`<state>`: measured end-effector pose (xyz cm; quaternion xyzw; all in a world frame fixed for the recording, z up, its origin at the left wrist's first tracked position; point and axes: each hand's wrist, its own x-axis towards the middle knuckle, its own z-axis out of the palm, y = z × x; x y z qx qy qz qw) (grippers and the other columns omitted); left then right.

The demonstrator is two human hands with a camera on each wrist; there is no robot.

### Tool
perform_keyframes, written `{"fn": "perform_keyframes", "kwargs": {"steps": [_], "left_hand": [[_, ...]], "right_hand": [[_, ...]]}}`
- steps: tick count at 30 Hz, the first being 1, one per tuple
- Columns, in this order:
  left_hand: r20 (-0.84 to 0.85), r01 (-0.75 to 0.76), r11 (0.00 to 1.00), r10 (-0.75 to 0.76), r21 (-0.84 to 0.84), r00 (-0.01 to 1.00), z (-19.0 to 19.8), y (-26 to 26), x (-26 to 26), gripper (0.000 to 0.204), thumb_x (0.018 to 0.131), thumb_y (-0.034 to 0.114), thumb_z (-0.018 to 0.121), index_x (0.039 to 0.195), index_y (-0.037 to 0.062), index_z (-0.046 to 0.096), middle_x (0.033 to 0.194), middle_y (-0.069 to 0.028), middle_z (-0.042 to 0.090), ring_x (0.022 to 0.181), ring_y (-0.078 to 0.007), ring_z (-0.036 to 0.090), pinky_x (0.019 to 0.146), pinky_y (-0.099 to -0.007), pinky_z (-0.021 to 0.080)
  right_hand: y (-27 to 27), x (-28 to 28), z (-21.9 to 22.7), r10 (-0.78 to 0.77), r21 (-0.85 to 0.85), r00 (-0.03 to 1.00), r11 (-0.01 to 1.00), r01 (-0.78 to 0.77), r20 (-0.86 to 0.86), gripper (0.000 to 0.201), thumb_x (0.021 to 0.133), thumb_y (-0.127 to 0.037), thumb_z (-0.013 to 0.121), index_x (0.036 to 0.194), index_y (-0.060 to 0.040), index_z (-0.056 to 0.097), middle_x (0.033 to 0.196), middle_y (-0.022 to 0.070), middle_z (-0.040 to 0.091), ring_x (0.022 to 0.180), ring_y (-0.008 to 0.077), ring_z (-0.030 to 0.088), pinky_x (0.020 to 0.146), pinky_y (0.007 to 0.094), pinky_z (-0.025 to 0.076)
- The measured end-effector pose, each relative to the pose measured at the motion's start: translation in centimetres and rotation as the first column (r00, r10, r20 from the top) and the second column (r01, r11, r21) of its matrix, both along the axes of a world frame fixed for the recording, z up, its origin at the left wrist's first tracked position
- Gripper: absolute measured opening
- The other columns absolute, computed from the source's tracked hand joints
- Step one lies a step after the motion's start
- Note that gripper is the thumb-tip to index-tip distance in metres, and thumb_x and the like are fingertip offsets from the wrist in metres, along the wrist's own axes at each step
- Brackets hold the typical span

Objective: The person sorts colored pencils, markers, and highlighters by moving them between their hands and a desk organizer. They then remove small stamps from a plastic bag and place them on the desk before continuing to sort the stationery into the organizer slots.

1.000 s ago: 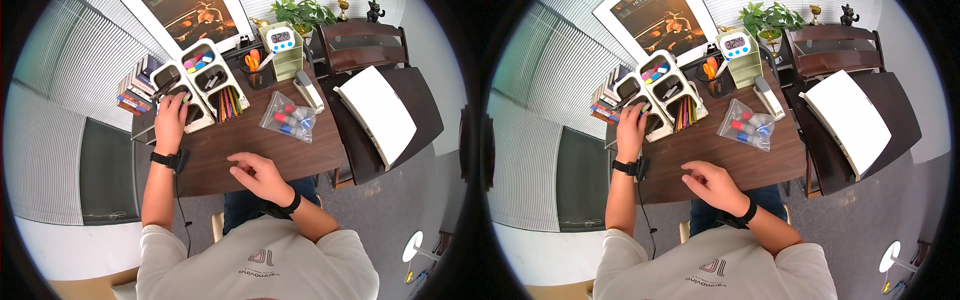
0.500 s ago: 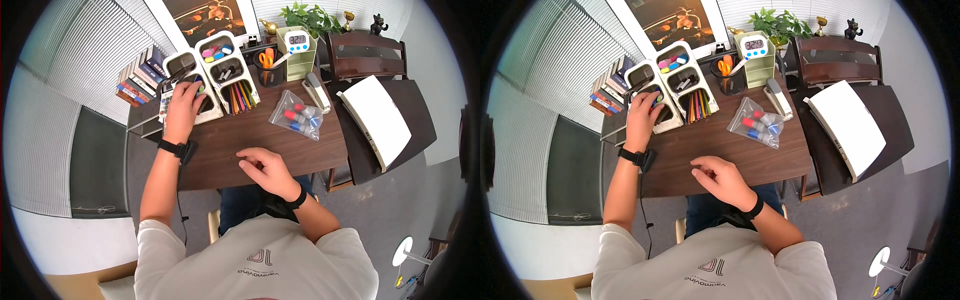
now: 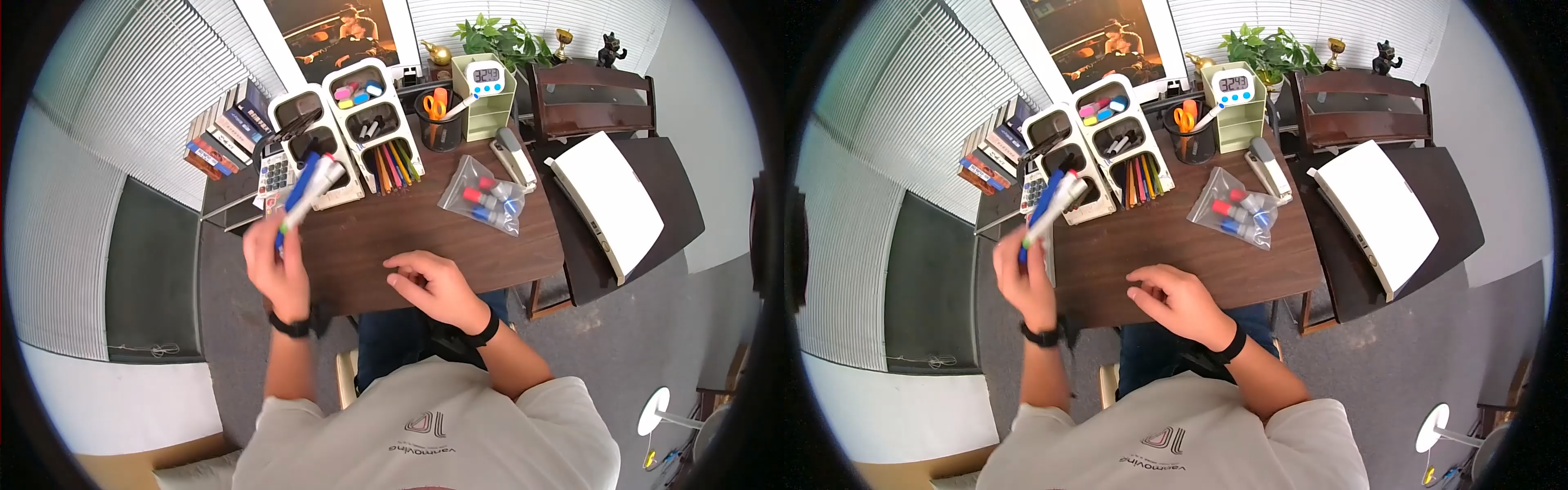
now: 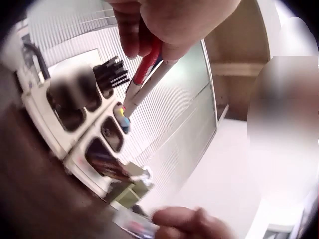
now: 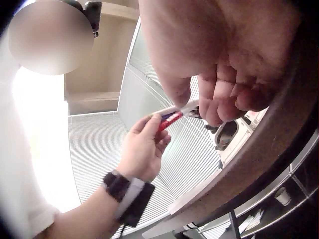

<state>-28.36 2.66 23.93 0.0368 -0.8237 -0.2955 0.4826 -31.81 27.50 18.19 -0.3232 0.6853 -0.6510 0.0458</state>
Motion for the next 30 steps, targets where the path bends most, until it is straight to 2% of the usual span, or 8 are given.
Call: {"fn": "perform_keyframes", "kwargs": {"steps": [3, 5, 7, 11, 16, 20, 23, 30], "left_hand": [[-0.025, 0.203, 0.815, -0.226, 0.542, 0.974, -3.4, 5.5, 4.2, 0.019, 0.099, -0.004, 0.061, 0.116, -0.0038, 0.067, 0.114, -0.0135, 0.067, 0.085, -0.0176, 0.067, 0.072, -0.0303, 0.057], [0.097, 0.319, 0.933, -0.337, 0.165, 0.937, -6.2, 6.3, 4.9, 0.022, 0.097, -0.004, 0.064, 0.119, -0.0051, 0.066, 0.125, -0.0166, 0.061, 0.081, -0.0169, 0.068, 0.068, -0.0257, 0.058], [0.045, 0.379, 0.608, -0.565, 0.698, 0.824, -6.6, 9.7, 6.2, 0.021, 0.099, -0.003, 0.063, 0.119, -0.0055, 0.067, 0.125, -0.0159, 0.062, 0.084, -0.0154, 0.068, 0.072, -0.0259, 0.059], [0.18, 0.463, 0.64, -0.684, 0.613, 0.707, -5.9, 9.5, 5.3, 0.024, 0.098, -0.007, 0.062, 0.122, -0.0047, 0.065, 0.123, -0.0141, 0.063, 0.091, -0.0183, 0.071, 0.078, -0.0281, 0.061], [0.298, 0.462, 0.648, -0.723, 0.606, 0.623, -4.1, 10.2, 3.1, 0.027, 0.097, -0.006, 0.065, 0.124, -0.0034, 0.066, 0.123, -0.0129, 0.063, 0.093, -0.0179, 0.072, 0.079, -0.0283, 0.061], [0.432, 0.43, 0.891, -0.448, 0.145, 0.783, -4.1, 7.2, 1.1, 0.031, 0.092, 0.006, 0.074, 0.122, 0.0, 0.068, 0.121, -0.015, 0.065, 0.094, -0.0252, 0.07, 0.078, -0.0327, 0.056], [0.389, 0.071, 0.968, 0.029, -0.242, 0.921, -4.8, 3.8, 0.5, 0.036, 0.091, 0.01, 0.075, 0.124, 0.0006, 0.067, 0.125, -0.0181, 0.064, 0.113, -0.0371, 0.062, 0.099, -0.0429, 0.049], [0.515, 0.054, 0.976, 0.065, -0.212, 0.855, -5.2, 1.3, 0.5, 0.041, 0.091, 0.009, 0.072, 0.131, 0.0018, 0.063, 0.117, -0.0196, 0.064, 0.108, -0.039, 0.062, 0.094, -0.0463, 0.05]], "right_hand": [[0.2, -0.1, 0.7, 0.135, 0.103, 0.99, 0.986, -0.131, -0.039, 0.037, 0.094, -0.018, 0.078, 0.125, -0.0006, 0.068, 0.089, 0.0084, 0.07, 0.072, 0.0137, 0.066, 0.066, 0.0291, 0.054], [-0.2, -0.2, -0.5, 0.12, 0.03, 0.991, 0.992, -0.119, -0.05, 0.045, 0.093, -0.02, 0.08, 0.13, 0.0008, 0.065, 0.091, 0.0084, 0.07, 0.074, 0.0133, 0.067, 0.068, 0.0295, 0.055], [-0.2, -0.2, -1.0, 0.149, -0.149, 0.987, 0.979, -0.138, 0.063, 0.058, 0.092, -0.022, 0.081, 0.139, 0.0039, 0.058, 0.098, 0.0081, 0.071, 0.086, 0.0138, 0.069, 0.076, 0.0301, 0.056], [0.9, -0.7, -1.3, 0.09, -0.301, 0.964, 0.953, -0.011, 0.251, 0.023, 0.098, -0.015, 0.071, 0.113, 0.0028, 0.07, 0.108, 0.0094, 0.07, 0.1, 0.0157, 0.067, 0.086, 0.0328, 0.054], [0.9, -1.4, -1.4, 0.118, -0.394, 0.861, 0.913, 0.102, 0.495, 0.022, 0.104, -0.017, 0.063, 0.117, -0.0001, 0.068, 0.113, 0.0073, 0.07, 0.104, 0.015, 0.066, 0.09, 0.0315, 0.053], [0.2, -1.3, -2.1, 0.115, -0.478, 0.88, 0.868, 0.137, 0.46, 0.023, 0.108, -0.022, 0.06, 0.119, -0.0013, 0.063, 0.11, 0.0069, 0.07, 0.1, 0.0146, 0.067, 0.087, 0.0312, 0.055], [0.7, -1.2, -1.9, 0.13, -0.45, 0.849, 0.883, 0.136, 0.512, 0.024, 0.108, -0.023, 0.059, 0.119, -0.0017, 0.062, 0.109, 0.0079, 0.07, 0.098, 0.0155, 0.068, 0.086, 0.0319, 0.056], [1.0, -1.6, -1.4, 0.15, -0.361, 0.855, 0.932, 0.046, 0.496, 0.027, 0.109, -0.025, 0.058, 0.121, -0.0018, 0.061, 0.096, 0.0052, 0.069, 0.086, 0.0131, 0.065, 0.079, 0.0297, 0.054]]}}
